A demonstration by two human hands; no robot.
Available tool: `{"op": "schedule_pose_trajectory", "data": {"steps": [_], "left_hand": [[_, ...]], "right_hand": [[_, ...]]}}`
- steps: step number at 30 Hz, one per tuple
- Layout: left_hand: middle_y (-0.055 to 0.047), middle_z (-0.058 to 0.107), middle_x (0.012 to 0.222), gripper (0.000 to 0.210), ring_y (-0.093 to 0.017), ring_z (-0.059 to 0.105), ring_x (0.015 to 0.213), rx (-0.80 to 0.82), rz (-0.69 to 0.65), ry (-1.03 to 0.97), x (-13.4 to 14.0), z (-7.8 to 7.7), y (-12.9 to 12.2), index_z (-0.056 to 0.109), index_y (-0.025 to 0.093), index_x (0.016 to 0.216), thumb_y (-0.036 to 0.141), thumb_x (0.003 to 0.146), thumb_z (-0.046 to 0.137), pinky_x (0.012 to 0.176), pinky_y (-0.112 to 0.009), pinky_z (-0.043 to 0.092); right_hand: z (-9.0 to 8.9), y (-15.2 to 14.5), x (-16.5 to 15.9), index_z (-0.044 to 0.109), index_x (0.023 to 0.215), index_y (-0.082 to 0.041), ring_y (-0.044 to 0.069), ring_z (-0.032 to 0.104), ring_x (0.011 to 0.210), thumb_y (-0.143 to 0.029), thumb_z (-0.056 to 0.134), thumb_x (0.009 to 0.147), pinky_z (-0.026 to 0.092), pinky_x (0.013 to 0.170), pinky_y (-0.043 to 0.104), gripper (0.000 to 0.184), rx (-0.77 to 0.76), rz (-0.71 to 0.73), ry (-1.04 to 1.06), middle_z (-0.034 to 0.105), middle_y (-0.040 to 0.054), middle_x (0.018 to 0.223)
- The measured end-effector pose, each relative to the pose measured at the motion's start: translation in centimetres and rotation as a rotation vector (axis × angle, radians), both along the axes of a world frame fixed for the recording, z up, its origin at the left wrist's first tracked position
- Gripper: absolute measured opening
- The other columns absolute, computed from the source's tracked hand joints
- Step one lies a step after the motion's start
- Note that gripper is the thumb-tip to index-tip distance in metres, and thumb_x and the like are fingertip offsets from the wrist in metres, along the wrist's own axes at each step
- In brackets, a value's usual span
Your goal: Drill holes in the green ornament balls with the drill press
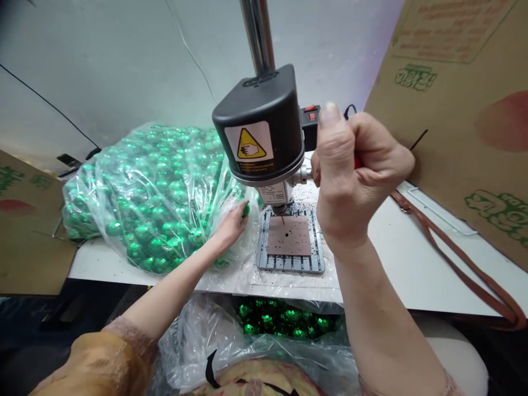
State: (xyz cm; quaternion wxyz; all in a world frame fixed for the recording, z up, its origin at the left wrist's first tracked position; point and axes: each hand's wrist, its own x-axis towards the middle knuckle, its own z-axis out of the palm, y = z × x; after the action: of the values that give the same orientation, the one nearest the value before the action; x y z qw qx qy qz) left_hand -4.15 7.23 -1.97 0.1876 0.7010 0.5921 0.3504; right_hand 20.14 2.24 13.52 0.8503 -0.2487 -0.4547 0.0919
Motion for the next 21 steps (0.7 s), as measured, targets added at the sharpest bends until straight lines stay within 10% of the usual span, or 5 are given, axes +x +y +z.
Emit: {"op": "schedule_pose_trajectory", "data": {"steps": [4,13,21], "left_hand": [[-0.01,0.071,0.107,0.04,-0.033,0.067,0.108,-0.065,0.08,-0.011,0.3,0.8,-0.9,0.073,0.022,0.113,0.014,0.074,0.079,0.101,-0.049,0.052],[-0.008,0.074,0.112,0.048,-0.021,0.072,0.094,-0.476,-0.086,-1.065,3.5,1.8,-3.3,0.067,0.022,0.124,0.052,0.088,0.076,0.079,-0.035,0.061],[-0.007,0.076,0.111,0.063,-0.022,0.071,0.104,-0.338,-0.217,-0.824,5.4,-2.2,-4.5,0.065,0.02,0.126,0.055,0.079,0.088,0.094,-0.035,0.056]], "right_hand": [[-0.2,0.0,0.1,0.04,0.053,-0.023,0.008,0.031,0.038,-0.025,0.064,0.091,0.026,0.042,0.032,0.045,0.002,-0.012,-0.013,0.036,-0.0071,0.044],[-0.3,0.1,0.1,0.039,0.054,-0.024,0.008,0.029,0.039,-0.026,0.065,0.09,0.026,0.044,0.033,0.045,0.015,-0.035,-0.013,0.036,-0.0068,0.044],[-0.2,-0.3,-0.1,0.033,0.057,-0.023,0.007,0.032,0.044,-0.028,0.064,0.091,0.029,0.048,0.032,0.046,-0.018,-0.054,-0.019,0.034,-0.0065,0.047]]}}
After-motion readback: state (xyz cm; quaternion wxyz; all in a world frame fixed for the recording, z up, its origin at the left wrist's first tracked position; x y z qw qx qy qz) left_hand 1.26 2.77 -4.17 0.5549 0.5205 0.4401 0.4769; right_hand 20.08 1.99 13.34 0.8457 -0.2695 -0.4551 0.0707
